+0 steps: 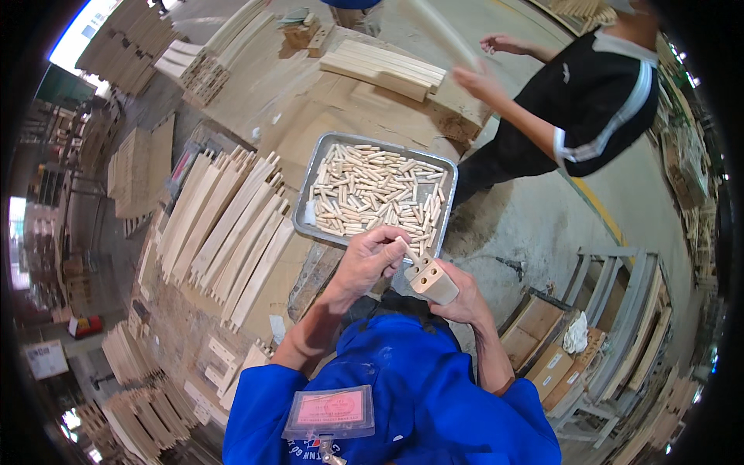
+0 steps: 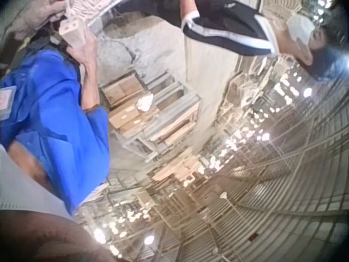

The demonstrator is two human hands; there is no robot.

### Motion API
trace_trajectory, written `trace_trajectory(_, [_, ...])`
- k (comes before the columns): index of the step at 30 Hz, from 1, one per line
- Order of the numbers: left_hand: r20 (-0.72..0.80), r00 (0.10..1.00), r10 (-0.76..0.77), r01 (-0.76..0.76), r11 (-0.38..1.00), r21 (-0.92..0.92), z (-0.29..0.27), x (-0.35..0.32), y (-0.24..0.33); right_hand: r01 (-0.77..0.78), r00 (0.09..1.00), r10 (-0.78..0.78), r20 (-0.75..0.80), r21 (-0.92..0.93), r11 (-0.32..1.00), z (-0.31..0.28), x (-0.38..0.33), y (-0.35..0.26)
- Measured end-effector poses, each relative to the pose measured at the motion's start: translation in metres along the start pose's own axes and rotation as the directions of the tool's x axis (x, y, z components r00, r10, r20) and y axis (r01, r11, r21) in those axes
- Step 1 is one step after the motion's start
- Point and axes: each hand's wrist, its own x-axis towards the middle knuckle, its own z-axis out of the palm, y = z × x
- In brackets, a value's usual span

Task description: The person inserts small cylindrical wooden dowels into pre-drilled holes in rectangular wooden pieces. They repeatedly pick dowels from a metal tray, insert them into the holes, and place the completed pieces onto a stack. A coworker performs a similar task nearby.

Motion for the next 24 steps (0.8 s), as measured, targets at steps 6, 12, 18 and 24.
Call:
trace_trajectory(6, [-0.116, 0.970, 0.212, -0.152, 0.909, 0.389, 0.013, -0.022, 0.002, 0.129, 0.990, -0.125, 0.073, -0.055, 0.990, 0.000, 0.015, -0.015])
trace_trajectory(12, [0.029, 0.885, 0.464, -0.354, 0.631, 0.690, 0.011, -0.030, 0.001, 0.132, 0.983, -0.126, 0.133, -0.040, 0.990, 0.002, 0.018, -0.021])
trace_trajectory(18, [-0.013, 0.894, 0.448, -0.323, 0.665, 0.674, 0.011, -0.022, -0.009, 0.050, 0.996, -0.052, 0.068, 0.022, 0.999, 0.012, 0.013, -0.020])
trace_trajectory(24, [-0.069, 0.966, 0.248, -0.185, 0.853, 0.487, 0.000, -0.006, -0.015, -0.091, 0.993, 0.082, 0.090, 0.103, 0.990, 0.016, 0.013, -0.010])
